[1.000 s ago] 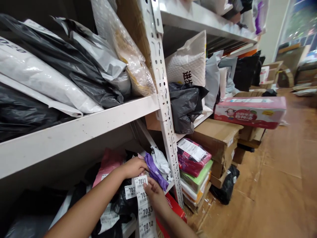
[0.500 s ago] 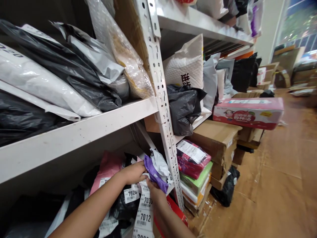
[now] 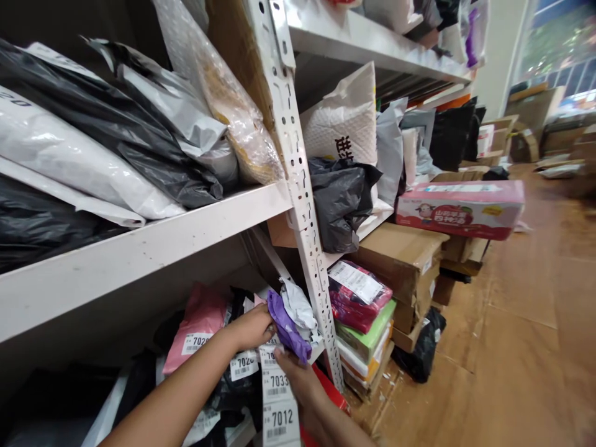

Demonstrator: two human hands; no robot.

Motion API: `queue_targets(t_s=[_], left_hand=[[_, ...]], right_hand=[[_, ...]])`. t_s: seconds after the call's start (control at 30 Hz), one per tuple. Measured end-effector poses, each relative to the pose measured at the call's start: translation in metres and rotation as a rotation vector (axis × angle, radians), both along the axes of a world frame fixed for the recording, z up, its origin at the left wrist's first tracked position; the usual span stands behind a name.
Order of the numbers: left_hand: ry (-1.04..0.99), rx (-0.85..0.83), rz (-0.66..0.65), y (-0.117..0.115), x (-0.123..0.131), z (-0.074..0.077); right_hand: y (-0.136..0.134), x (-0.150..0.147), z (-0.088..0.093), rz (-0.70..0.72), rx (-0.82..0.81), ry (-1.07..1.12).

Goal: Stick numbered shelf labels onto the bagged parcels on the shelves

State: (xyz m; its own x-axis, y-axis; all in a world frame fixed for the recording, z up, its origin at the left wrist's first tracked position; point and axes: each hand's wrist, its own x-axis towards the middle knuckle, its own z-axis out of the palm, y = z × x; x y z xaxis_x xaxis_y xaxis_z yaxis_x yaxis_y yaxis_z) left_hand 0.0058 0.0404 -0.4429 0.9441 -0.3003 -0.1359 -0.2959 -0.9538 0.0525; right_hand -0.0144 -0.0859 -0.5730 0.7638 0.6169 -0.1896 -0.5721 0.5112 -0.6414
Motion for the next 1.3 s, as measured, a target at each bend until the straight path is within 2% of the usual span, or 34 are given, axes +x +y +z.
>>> queue_targets(t_s=[0.13,0.3,0.4,0.47,0.53,0.6,0.63,0.67,0.7,0.8,0.87,0.97,1.13,1.2,1.3], left_hand=[[-0.037,0.048,0.015,-0.004,-0.005,-0.004],[-0.058,0.052,0.039,-0.005,-0.011,-0.006],[-0.042,0.033,0.028,-0.005,-0.015,-0.006],[-0.030,0.022,0.045,-0.006,-0.018,-0.006],[-0.076,-0.042,0.133,-0.007,-0.021,-0.005],[-0.240,-0.135,0.274,-0.011,-0.023,-0.001],[-0.331,-0.168,0.305,-0.014,-0.024,0.003],[-0.388,-0.181,0.274,-0.017,-0.025,0.009],[-0.386,-0.173,0.175,-0.021,-0.026,0.014],[-0.150,-0.064,-0.202,-0.028,-0.026,0.026],[-0.055,0.042,-0.268,-0.029,-0.028,0.027],[-0.044,0.083,-0.202,-0.029,-0.031,0.022],[0.017,-0.084,-0.023,-0.037,-0.031,0.018],[0.014,-0.057,0.022,-0.042,-0.028,0.016],[-0.016,0.028,0.023,-0.046,-0.025,0.010]], right_hand=[[-0.030,0.003,0.006,0.348,0.069,-0.012],[-0.082,0.021,0.020,0.780,-0.099,-0.322],[-0.102,0.029,0.028,0.849,-0.110,-0.466],[-0.109,0.033,0.032,0.798,-0.035,-0.474],[-0.112,0.037,0.032,0.690,0.043,-0.441],[-0.111,0.040,0.029,0.568,0.100,-0.399],[-0.110,0.041,0.027,0.511,0.120,-0.382],[-0.108,0.042,0.025,0.462,0.130,-0.371],[-0.105,0.042,0.022,0.417,0.131,-0.365],[-0.096,0.041,0.017,0.280,0.080,-0.358],[-0.089,0.040,0.015,0.196,0.017,-0.349],[-0.076,0.035,0.010,0.125,-0.045,-0.378],[-0.046,0.024,0.002,0.003,-0.013,-0.412],[-0.036,0.021,0.002,-0.050,-0.021,-0.398],[-0.026,0.020,0.000,-0.058,-0.061,-0.364]])
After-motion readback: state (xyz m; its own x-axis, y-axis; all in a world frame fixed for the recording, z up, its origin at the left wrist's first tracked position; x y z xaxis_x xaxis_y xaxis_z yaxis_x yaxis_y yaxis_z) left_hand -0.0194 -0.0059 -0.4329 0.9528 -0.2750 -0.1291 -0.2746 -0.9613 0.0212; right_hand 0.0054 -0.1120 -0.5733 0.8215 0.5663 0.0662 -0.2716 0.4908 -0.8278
